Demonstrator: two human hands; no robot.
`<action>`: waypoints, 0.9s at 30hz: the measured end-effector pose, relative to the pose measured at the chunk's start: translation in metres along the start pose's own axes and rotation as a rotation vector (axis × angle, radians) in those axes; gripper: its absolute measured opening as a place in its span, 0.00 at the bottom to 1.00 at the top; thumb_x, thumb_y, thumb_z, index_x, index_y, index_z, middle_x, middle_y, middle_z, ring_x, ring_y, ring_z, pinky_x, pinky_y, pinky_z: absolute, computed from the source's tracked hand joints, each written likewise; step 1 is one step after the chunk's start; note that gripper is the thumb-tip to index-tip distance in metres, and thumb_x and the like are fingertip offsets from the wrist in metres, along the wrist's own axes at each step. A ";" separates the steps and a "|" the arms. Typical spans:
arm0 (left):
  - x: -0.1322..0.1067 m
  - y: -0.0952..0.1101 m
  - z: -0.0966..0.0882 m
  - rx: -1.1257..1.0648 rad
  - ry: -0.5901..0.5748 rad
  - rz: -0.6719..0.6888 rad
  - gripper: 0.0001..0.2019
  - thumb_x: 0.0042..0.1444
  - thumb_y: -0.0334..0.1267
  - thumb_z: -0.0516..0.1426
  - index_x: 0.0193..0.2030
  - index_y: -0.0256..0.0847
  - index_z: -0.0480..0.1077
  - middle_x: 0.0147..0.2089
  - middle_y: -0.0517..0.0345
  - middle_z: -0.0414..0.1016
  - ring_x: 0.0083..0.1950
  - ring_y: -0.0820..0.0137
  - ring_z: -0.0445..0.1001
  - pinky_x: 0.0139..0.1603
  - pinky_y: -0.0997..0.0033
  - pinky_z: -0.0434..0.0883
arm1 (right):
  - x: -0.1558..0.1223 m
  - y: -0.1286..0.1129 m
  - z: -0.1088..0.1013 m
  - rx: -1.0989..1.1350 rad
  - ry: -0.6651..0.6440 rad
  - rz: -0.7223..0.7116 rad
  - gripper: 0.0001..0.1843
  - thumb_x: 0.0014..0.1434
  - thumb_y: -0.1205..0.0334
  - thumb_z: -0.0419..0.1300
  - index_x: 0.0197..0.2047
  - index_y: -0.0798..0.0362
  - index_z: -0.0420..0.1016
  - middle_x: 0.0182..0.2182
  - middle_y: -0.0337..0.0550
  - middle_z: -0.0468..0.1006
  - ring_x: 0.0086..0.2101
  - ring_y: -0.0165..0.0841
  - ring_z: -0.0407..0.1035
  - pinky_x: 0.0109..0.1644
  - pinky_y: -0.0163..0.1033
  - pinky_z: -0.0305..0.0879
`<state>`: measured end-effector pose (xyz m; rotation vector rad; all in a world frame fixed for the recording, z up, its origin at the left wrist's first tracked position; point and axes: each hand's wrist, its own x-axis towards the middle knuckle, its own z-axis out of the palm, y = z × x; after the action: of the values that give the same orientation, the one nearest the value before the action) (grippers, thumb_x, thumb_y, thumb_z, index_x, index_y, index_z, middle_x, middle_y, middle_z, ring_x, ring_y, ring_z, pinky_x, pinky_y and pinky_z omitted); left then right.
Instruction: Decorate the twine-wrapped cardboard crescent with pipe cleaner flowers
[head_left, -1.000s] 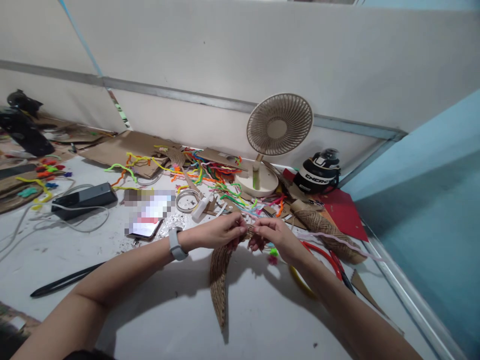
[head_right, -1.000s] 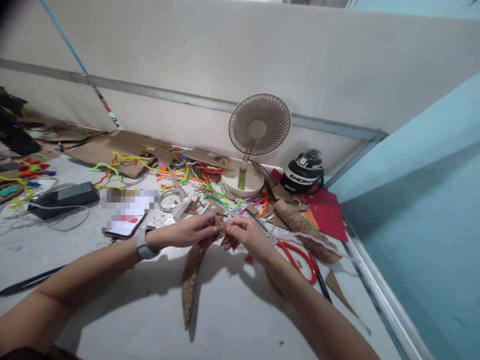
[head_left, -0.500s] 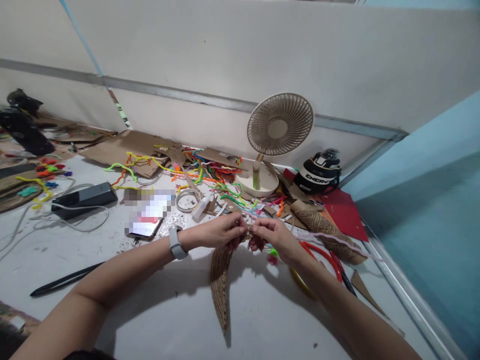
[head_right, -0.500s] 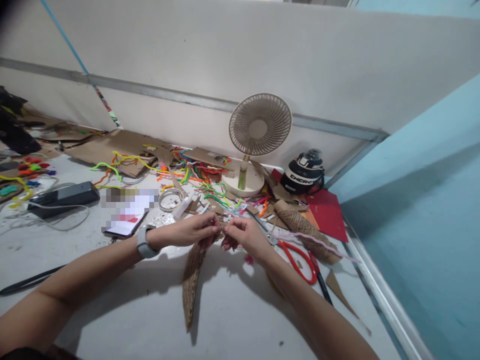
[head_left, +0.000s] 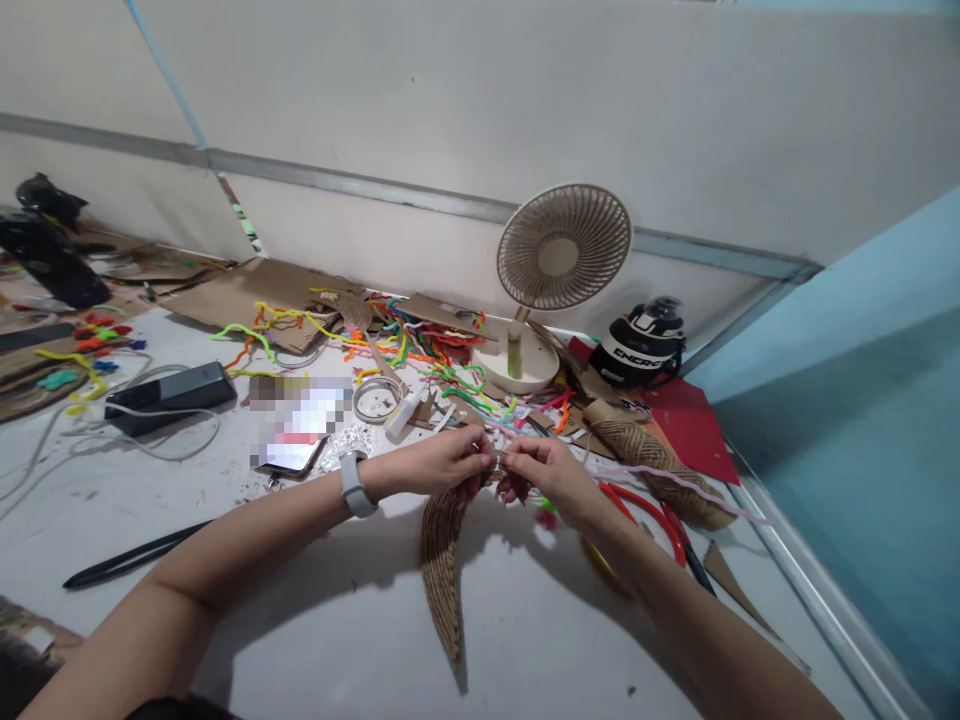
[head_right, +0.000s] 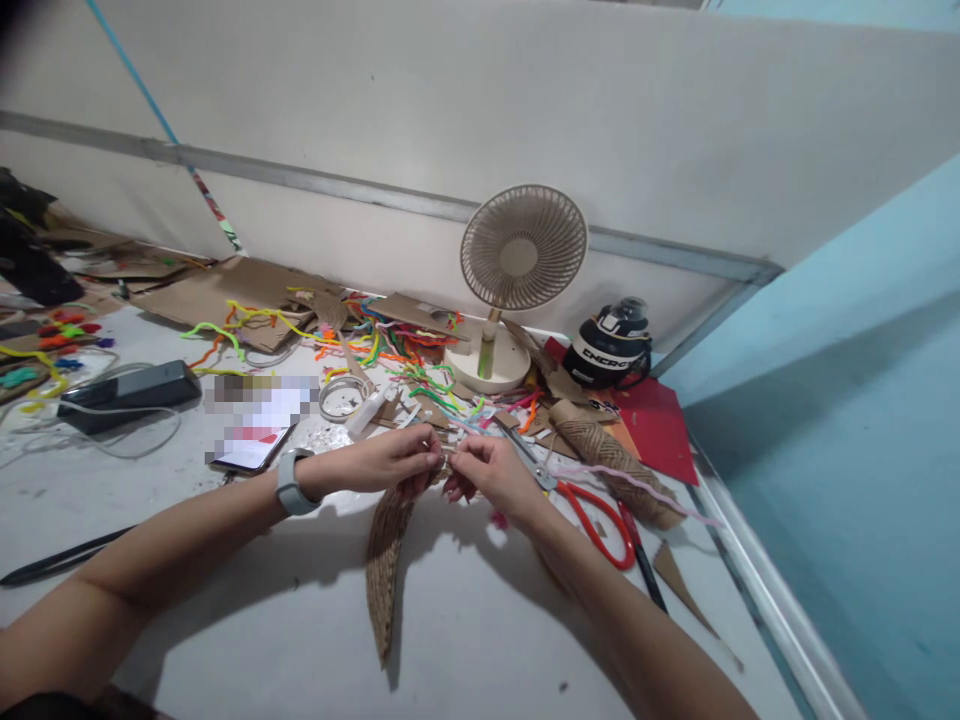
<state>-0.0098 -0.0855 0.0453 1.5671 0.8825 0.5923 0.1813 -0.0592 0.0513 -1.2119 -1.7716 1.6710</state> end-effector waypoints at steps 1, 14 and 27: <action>0.000 0.000 0.000 -0.001 0.002 -0.002 0.11 0.64 0.46 0.47 0.37 0.41 0.55 0.22 0.66 0.65 0.22 0.75 0.67 0.21 0.77 0.62 | 0.000 0.000 0.000 -0.004 0.001 0.000 0.13 0.50 0.52 0.60 0.25 0.54 0.68 0.19 0.40 0.78 0.21 0.30 0.72 0.25 0.32 0.64; -0.001 0.003 -0.001 0.006 -0.012 -0.028 0.09 0.65 0.43 0.45 0.37 0.41 0.55 0.22 0.64 0.66 0.23 0.74 0.69 0.22 0.77 0.64 | 0.000 0.002 -0.001 0.010 -0.012 -0.005 0.13 0.51 0.52 0.59 0.26 0.55 0.69 0.20 0.39 0.77 0.21 0.30 0.73 0.27 0.33 0.65; -0.021 0.031 0.005 0.767 0.101 0.144 0.12 0.66 0.41 0.43 0.38 0.38 0.60 0.30 0.56 0.71 0.28 0.71 0.68 0.26 0.73 0.59 | -0.013 -0.012 0.006 -0.070 -0.029 -0.041 0.15 0.53 0.51 0.59 0.28 0.56 0.69 0.22 0.41 0.78 0.22 0.30 0.73 0.25 0.33 0.65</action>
<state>-0.0116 -0.1067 0.0768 2.3190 1.1575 0.4549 0.1801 -0.0721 0.0653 -1.1784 -1.8735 1.6235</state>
